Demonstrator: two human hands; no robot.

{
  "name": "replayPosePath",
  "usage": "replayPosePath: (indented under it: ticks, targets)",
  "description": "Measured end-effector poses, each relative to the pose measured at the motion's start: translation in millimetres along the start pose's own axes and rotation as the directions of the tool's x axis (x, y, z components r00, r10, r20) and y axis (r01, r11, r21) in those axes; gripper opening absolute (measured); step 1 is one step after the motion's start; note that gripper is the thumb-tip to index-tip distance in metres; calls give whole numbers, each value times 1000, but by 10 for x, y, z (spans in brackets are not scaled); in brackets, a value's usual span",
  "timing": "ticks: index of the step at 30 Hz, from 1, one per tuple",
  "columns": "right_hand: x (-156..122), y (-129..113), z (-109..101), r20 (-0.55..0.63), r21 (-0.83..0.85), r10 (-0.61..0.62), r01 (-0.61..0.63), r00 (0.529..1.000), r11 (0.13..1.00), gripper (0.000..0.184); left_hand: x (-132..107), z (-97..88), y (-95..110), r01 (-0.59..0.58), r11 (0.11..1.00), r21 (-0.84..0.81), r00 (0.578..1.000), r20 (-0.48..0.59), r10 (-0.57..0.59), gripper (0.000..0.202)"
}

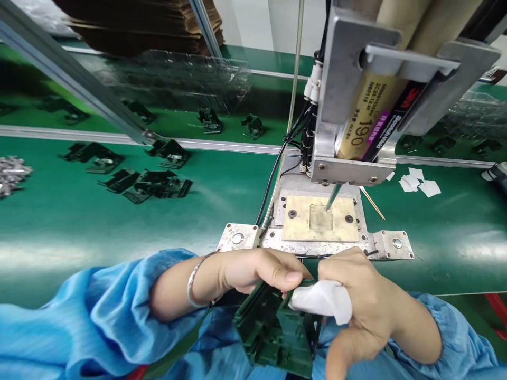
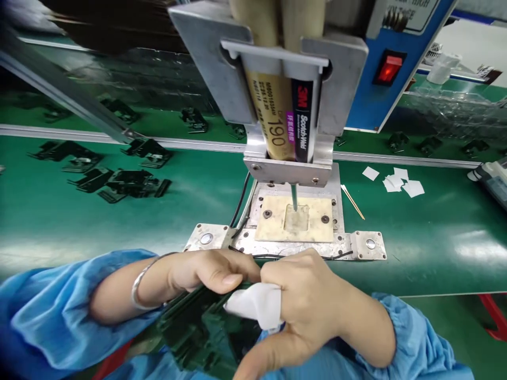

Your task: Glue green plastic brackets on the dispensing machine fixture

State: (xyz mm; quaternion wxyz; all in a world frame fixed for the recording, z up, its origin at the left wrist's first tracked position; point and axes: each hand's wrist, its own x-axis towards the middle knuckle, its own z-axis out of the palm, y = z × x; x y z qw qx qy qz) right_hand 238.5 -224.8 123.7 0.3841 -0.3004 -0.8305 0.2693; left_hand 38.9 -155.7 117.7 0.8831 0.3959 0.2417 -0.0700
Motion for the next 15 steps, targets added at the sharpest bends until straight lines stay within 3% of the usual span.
replayPosePath:
  ticks: [3,6,8,10,11,12,13,14,15]
  targets:
    - [38,68,99,20,-42,-32,33,999,999,81,-25,-16,11,-7,999,37,998,-63,10,51]
    - [-19,55,104,8,-27,-41,42,999,999,79,-61,-52,51,-68,985,161,998,2,69,54]
    - [-187,50,50,-4,-59,-11,10,1000,998,75,-109,-96,83,-98,975,198,995,49,90,61]
    - [-516,105,-38,-142,-137,88,-108,986,985,68,-201,-179,112,-150,966,211,988,61,140,64]
    - [-730,164,-91,-337,-193,155,-229,929,954,65,-264,-246,125,-199,952,232,980,38,195,65]
    - [-959,243,-145,-527,-199,250,-404,812,893,54,-332,-334,139,-259,930,262,962,-14,272,66]
    - [-1184,340,-200,-693,-160,295,-539,658,827,50,-401,-447,157,-318,900,298,928,-95,360,67]
    - [-1385,447,-252,-760,-91,379,-665,527,741,50,-461,-585,181,-365,865,345,871,-200,448,69]
    - [-1549,553,-301,-772,-44,460,-759,439,650,54,-505,-748,218,-389,823,413,782,-325,533,70]
